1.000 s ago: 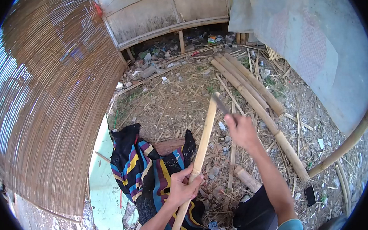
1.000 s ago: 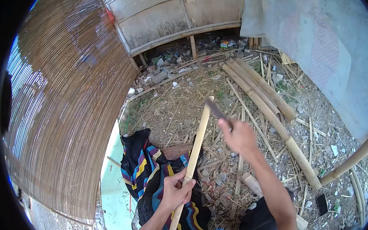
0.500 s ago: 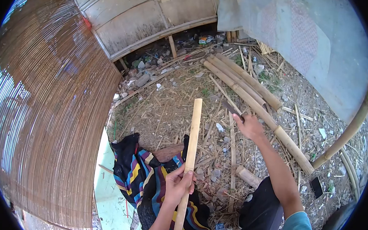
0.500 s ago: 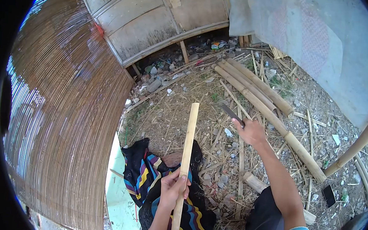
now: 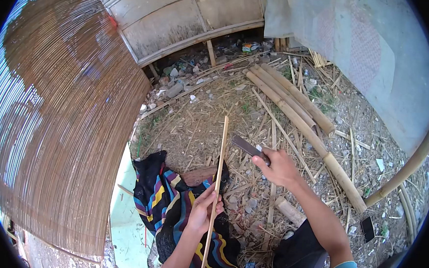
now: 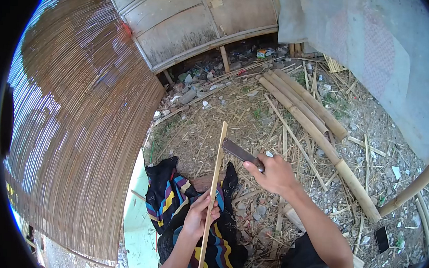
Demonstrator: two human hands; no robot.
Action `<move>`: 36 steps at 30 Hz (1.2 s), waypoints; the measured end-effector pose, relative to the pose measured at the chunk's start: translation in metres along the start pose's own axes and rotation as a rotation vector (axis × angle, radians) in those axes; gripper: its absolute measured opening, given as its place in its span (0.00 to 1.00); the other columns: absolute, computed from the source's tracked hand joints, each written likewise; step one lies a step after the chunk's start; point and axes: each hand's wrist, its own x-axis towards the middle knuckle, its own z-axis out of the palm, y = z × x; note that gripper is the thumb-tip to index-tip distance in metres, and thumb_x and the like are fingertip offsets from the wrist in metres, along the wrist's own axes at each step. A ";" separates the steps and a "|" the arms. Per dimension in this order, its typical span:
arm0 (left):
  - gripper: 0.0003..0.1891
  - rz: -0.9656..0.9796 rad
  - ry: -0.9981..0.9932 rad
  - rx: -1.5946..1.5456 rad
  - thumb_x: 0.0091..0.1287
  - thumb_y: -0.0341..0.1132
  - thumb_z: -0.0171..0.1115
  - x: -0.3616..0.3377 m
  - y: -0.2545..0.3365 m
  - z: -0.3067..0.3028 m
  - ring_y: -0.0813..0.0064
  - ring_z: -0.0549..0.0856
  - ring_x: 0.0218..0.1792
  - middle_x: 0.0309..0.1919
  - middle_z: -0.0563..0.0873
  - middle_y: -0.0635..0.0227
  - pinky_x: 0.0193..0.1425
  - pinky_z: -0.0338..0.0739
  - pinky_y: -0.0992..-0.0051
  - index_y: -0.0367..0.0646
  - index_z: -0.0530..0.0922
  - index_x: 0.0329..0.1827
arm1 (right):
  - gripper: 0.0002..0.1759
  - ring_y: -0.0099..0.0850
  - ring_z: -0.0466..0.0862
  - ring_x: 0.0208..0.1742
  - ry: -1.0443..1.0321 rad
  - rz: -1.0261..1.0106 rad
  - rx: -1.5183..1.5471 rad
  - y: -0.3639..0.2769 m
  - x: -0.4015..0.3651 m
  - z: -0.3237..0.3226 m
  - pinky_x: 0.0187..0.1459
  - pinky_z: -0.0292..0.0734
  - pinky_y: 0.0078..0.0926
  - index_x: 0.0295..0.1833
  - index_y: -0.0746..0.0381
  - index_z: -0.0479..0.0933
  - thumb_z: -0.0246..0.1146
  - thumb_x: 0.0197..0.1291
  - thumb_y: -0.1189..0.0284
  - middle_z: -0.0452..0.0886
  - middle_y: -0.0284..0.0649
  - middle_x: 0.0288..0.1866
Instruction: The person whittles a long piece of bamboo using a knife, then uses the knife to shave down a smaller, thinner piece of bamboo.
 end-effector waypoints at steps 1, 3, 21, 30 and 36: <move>0.16 0.003 0.000 -0.012 0.69 0.34 0.50 0.002 -0.001 0.000 0.78 0.71 0.26 0.29 0.73 0.67 0.29 0.67 0.79 0.36 0.70 0.57 | 0.32 0.48 0.81 0.26 -0.006 -0.005 -0.009 -0.002 -0.003 0.001 0.35 0.77 0.44 0.39 0.64 0.78 0.50 0.59 0.42 0.77 0.48 0.18; 0.16 -0.047 0.044 0.020 0.68 0.33 0.53 0.005 -0.001 0.000 0.78 0.70 0.26 0.28 0.72 0.69 0.29 0.66 0.79 0.32 0.71 0.54 | 0.33 0.49 0.81 0.26 -0.132 -0.020 -0.041 -0.014 -0.007 -0.001 0.34 0.77 0.45 0.38 0.63 0.78 0.51 0.58 0.42 0.77 0.48 0.18; 0.09 0.041 -0.129 0.042 0.66 0.28 0.56 -0.007 -0.003 0.001 0.73 0.83 0.31 0.35 0.81 0.63 0.34 0.82 0.76 0.35 0.73 0.47 | 0.24 0.47 0.78 0.22 -0.362 -0.337 -0.183 -0.019 -0.017 0.031 0.28 0.73 0.40 0.36 0.60 0.77 0.59 0.54 0.48 0.74 0.45 0.16; 0.07 0.048 -0.036 0.110 0.66 0.27 0.53 -0.013 0.006 0.005 0.77 0.79 0.21 0.28 0.80 0.63 0.24 0.72 0.79 0.33 0.76 0.41 | 0.22 0.47 0.77 0.21 -0.417 -0.358 -0.122 -0.029 -0.026 0.041 0.26 0.70 0.40 0.33 0.62 0.74 0.60 0.53 0.51 0.71 0.45 0.15; 0.09 0.031 -0.037 0.042 0.67 0.33 0.50 -0.013 0.005 0.007 0.81 0.72 0.14 0.18 0.75 0.68 0.16 0.63 0.80 0.35 0.75 0.37 | 0.25 0.48 0.78 0.22 -0.438 -0.338 -0.080 -0.035 -0.024 0.046 0.28 0.72 0.43 0.33 0.61 0.76 0.59 0.54 0.46 0.72 0.47 0.14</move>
